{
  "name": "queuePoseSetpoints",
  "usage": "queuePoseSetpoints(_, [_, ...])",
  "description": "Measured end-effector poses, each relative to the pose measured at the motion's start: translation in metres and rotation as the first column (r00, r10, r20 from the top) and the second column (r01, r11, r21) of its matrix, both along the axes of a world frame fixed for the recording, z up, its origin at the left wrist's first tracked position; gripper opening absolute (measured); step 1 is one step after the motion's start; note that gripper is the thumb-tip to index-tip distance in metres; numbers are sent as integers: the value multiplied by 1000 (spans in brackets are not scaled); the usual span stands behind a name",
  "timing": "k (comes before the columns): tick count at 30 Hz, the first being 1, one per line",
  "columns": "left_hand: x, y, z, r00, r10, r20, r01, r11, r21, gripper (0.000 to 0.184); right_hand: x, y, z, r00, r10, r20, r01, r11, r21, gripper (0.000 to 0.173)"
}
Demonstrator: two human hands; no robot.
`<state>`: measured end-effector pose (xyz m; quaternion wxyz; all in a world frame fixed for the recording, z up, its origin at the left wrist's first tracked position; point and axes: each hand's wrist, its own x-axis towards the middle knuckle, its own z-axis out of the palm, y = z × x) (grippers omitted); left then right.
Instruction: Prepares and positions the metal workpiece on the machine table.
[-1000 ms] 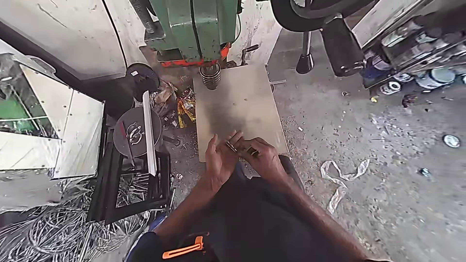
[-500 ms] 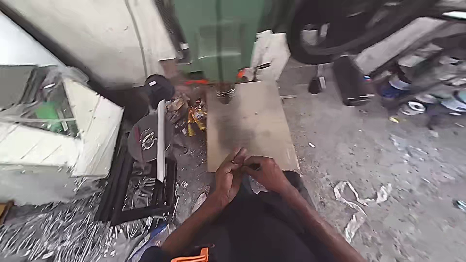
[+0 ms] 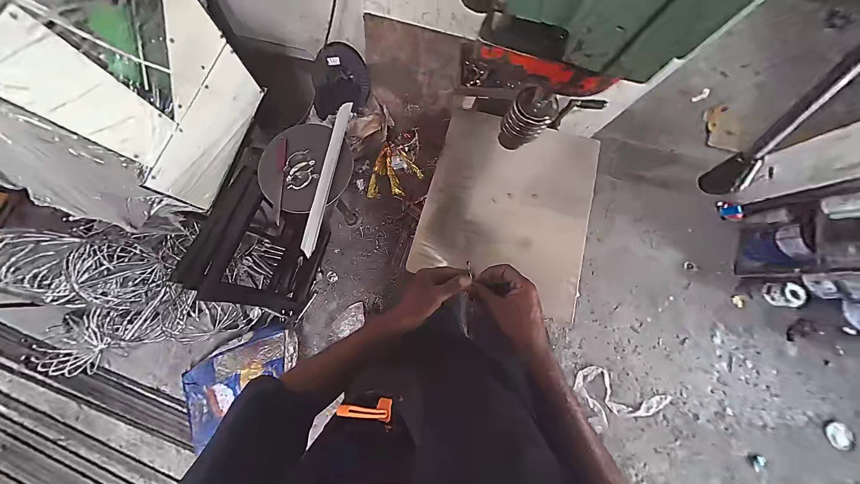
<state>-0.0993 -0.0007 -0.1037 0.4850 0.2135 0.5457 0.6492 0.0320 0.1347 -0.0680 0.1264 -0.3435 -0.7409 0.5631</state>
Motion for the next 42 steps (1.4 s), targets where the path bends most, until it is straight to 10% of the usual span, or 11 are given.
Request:
queuePoseSetpoints(12, [-73, 36, -1, 979, 2, -203, -15, 998, -63, 22, 5, -5, -2, 997, 76, -30, -71, 985, 156, 27])
queuePoseSetpoints(21, [-253, 235, 59, 568, -90, -818, -165, 962, -220, 31, 75, -16, -21, 995, 2, 101, -24, 975, 219, 23])
queuePoseSetpoints(28, [-265, 282, 119, 537, -196, -820, -302, 863, -405, 44, 124, -14, -29, 982, -113, 150, 59, 945, 321, 24])
queuePoseSetpoints(33, [-240, 238, 113, 666, 205, -718, -366, 928, -74, 22, 135, -9, -34, 982, -169, 85, 148, 966, 212, 24])
queuePoseSetpoints(37, [-208, 184, 78, 839, 440, -320, -390, 896, 211, 17, 107, -2, -33, 988, -135, 71, 117, 970, 211, 23])
queuePoseSetpoints(42, [-121, 67, 35, 931, 255, -260, -195, 952, 234, 47, 50, 18, -18, 994, -109, 19, 90, 900, 427, 24])
